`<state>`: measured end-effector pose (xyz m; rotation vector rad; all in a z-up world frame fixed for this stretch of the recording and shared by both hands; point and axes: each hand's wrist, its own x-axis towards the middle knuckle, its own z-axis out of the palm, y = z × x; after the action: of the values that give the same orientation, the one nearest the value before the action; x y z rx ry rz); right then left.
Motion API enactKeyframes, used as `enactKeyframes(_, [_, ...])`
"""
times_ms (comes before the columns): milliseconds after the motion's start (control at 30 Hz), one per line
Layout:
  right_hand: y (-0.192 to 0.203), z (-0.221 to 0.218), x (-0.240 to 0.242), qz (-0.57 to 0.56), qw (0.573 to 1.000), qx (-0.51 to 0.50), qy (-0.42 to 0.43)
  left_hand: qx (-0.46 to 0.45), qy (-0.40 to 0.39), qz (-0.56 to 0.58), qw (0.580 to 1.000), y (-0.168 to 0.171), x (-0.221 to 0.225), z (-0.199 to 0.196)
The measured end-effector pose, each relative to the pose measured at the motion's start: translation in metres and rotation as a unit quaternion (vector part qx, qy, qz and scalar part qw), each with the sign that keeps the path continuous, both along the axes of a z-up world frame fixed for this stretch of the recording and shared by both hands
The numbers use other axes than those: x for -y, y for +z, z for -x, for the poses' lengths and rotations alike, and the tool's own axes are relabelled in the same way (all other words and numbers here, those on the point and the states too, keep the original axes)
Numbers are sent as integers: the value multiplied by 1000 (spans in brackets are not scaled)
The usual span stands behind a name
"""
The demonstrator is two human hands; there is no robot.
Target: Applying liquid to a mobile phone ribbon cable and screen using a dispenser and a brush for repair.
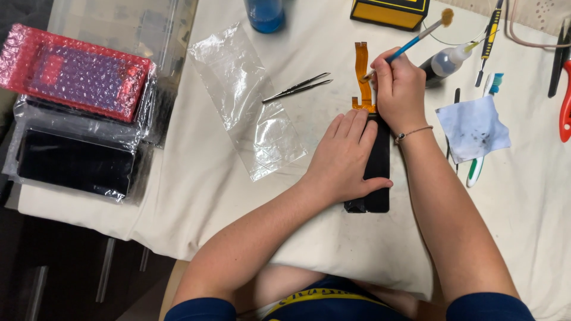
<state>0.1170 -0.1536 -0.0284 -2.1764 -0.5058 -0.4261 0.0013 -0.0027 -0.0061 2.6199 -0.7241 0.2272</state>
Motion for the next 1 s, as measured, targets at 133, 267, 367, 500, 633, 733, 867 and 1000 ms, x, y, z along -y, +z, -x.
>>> enactKeyframes(133, [9, -10, -4, -3, 999, -17, 29, -5, 0, -9, 1000, -1, 0, 0])
enactKeyframes(267, [7, -22, -7, 22, 999, -9, 37, 3, 2, -19, 1000, 0, 1, 2])
enactKeyframes(367, [6, -31, -14, 10, 1000, 6, 27, 9, 6, -32, 999, 1, 1, 3])
enactKeyframes(500, [5, -46, -16, 12, 999, 29, 25, 18, 12, -65, 998, -1, 2, 6])
enactKeyframes(633, [1, -51, -19, 5, 999, 37, 21, 20, 25, -101, 994, -5, 5, 12])
enactKeyframes(733, [2, -44, -20, 4, 1000, 24, 7, 28, 31, -97, 994, -5, 5, 14])
enactKeyframes(867, [23, -12, -19, -53, 995, 87, -15, 30, 39, -66, 997, -4, 5, 14])
enactKeyframes(1000, [31, 30, -10, -57, 994, 88, -31, 34, 65, -79, 994, -2, 6, 17])
